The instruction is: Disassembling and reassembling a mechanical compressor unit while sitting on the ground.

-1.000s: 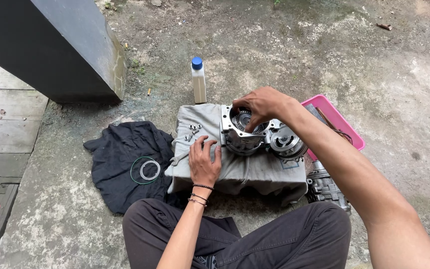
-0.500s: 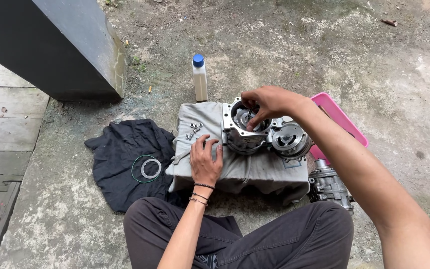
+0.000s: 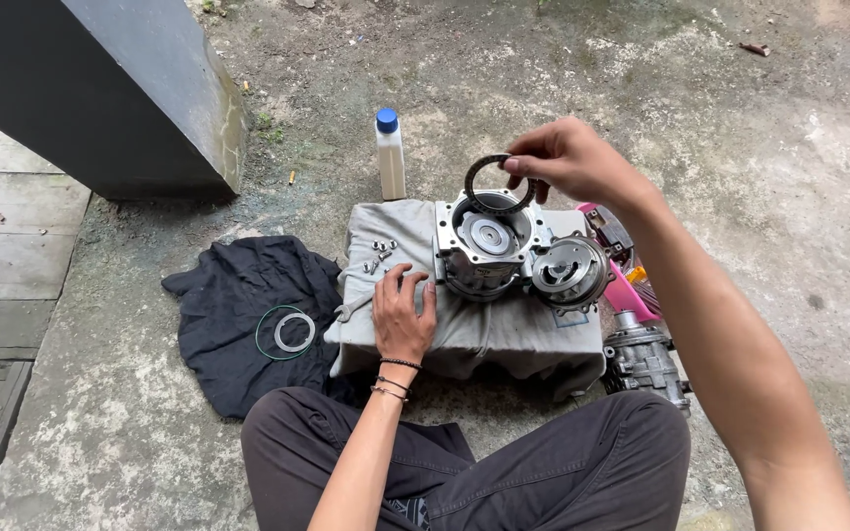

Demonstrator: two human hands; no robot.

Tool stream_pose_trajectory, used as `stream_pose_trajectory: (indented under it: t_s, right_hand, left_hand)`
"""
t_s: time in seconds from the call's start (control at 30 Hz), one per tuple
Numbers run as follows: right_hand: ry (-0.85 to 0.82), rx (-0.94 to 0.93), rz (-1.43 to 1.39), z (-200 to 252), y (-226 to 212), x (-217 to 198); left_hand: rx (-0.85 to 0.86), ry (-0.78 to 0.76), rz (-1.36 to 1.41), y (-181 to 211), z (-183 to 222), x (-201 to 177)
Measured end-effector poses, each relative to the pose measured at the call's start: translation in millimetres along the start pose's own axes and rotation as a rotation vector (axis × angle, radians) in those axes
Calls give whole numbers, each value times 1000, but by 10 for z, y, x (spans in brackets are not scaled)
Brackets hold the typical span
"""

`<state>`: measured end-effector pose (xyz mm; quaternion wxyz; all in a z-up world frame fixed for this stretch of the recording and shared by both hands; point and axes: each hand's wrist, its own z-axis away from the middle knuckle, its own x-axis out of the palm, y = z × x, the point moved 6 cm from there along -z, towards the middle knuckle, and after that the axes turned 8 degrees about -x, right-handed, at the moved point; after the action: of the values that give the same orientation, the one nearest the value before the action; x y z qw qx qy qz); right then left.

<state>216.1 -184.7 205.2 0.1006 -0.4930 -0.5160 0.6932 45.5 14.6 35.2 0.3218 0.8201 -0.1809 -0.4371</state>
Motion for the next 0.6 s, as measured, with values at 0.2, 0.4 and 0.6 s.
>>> stream_pose_trajectory:
  t_s: [0.2,0.4,0.6]
  right_hand:
    - [229,-33,-418,411,-146,288]
    - [402,-3,-653,601,-247,1052]
    - [311,15,-358,650,-347,1610]
  left_hand:
    - [-205,-24,532,85,-152,-204]
    - [-359,-224,1043,514,-142,-578]
    - [-479,-106,1024,-135,-55,-875]
